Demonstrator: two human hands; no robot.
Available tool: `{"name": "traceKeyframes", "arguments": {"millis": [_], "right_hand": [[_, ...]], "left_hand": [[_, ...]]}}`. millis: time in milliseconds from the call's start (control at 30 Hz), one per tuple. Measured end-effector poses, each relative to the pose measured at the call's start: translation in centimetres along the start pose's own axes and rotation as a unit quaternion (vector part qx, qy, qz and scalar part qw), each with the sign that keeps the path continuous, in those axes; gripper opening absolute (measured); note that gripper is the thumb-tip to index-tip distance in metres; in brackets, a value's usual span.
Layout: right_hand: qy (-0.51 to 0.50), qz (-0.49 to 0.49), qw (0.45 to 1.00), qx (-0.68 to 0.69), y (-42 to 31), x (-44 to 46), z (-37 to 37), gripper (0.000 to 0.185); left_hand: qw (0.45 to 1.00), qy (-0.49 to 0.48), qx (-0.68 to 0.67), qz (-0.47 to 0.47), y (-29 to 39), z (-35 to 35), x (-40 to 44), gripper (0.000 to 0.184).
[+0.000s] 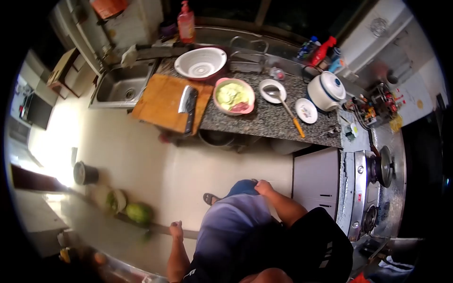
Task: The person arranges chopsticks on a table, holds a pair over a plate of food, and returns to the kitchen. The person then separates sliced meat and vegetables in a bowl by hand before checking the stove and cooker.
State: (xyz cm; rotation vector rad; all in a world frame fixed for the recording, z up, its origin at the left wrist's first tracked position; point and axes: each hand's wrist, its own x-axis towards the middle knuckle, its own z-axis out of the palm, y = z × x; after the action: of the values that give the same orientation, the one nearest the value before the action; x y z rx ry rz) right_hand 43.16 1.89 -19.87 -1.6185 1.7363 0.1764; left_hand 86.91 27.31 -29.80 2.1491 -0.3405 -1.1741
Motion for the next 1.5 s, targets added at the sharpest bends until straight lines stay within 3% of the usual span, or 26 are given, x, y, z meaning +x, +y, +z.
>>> {"name": "traceKeyframes", "arguments": {"millis": [67,200,300,400,433,533,767,833,900,1000,1067,1133,1167,1200,1233,1300,1333,1367,1467,1500], "right_hand": [[-0.017,0.017,1.0,-0.009,-1.0,0.4,1.3,0.026],[-0.019,-0.038,0.999,-0.028,-4.6,3.0,2.5,0.028],[-0.038,-0.134,0.988,-0.066,-8.3,4.6,3.1,0.034],[-0.076,-0.118,0.99,-0.032,-12.4,6.1,3.9,0.038],[-0.143,-0.078,0.986,-0.036,-14.1,6.5,3.7,0.041],[-0.128,-0.122,0.982,-0.066,-15.5,9.3,7.0,0.042],[-0.189,-0.159,0.96,-0.13,-23.6,17.6,10.5,0.046],[-0.206,-0.16,0.958,-0.119,-28.6,17.7,9.7,0.045],[-0.215,-0.155,0.958,-0.112,-32.6,19.9,9.0,0.044],[-0.24,-0.161,0.952,-0.1,-36.4,21.6,9.7,0.042],[-0.177,-0.158,0.97,-0.04,-38.2,22.4,9.3,0.041],[-0.192,-0.162,0.965,-0.075,-39.6,23.1,9.2,0.04],[-0.209,-0.168,0.959,-0.096,-40.8,23.0,8.5,0.04],[-0.195,-0.253,0.935,-0.155,-39.5,24.3,9.7,0.036],[-0.208,-0.275,0.922,-0.176,-38.7,25.1,10.7,0.032],[-0.214,-0.208,0.933,-0.202,-38.2,26.7,11.7,0.036],[-0.227,-0.077,0.958,-0.156,-41.7,24.6,9.6,0.033],[-0.259,-0.117,0.92,-0.27,-39.7,26.8,11.5,0.032],[-0.252,-0.136,0.885,-0.367,-42.9,28.1,12.9,0.036],[-0.245,-0.143,0.884,-0.372,-43.8,29.3,13.9,0.036]], "left_hand": [[1.0,0.022,-0.01,-0.011,-1.1,-1.6,-1.0,0.017],[0.996,0.081,0.013,-0.035,-3.8,-3.4,-1.5,0.017],[0.992,0.089,-0.002,-0.086,-6.1,-4.7,-2.8,0.017],[0.988,0.096,-0.006,-0.123,-6.2,-5.6,-3.7,0.017],[0.986,0.101,-0.006,-0.13,-6.1,-5.8,-3.6,0.017],[0.983,0.12,0.032,-0.137,-5.4,-7.8,-2.5,0.018],[0.977,0.182,0.036,-0.106,2.2,-15.0,3.7,0.02],[0.977,0.187,-0.027,-0.099,4.3,-17.3,7.1,0.018],[0.977,0.201,-0.044,-0.06,13.4,-18.8,8.6,0.014],[0.967,0.234,-0.082,-0.054,17.7,-20.8,13.5,0.012],[0.964,0.242,-0.095,-0.048,19.7,-21.7,15.9,0.012],[0.97,0.224,-0.09,-0.011,21.3,-22.6,18.1,0.015],[0.968,0.233,-0.096,-0.017,21.5,-22.8,18.7,0.015],[0.972,0.229,-0.05,-0.016,21.6,-23.2,19.2,0.017],[0.973,0.229,-0.009,-0.011,21.9,-24.3,20.7,0.02],[0.973,0.216,0.036,-0.077,19.5,-25.4,23.1,0.024],[0.971,0.207,0.075,-0.097,21.0,-26.7,22.9,0.025],[0.971,0.203,0.059,-0.113,19.1,-27.3,24.3,0.026],[0.965,0.204,0.011,-0.168,17.3,-31.2,27.0,0.028],[0.961,0.22,0.023,-0.166,13.1,-31.5,29.9,0.029]]}}
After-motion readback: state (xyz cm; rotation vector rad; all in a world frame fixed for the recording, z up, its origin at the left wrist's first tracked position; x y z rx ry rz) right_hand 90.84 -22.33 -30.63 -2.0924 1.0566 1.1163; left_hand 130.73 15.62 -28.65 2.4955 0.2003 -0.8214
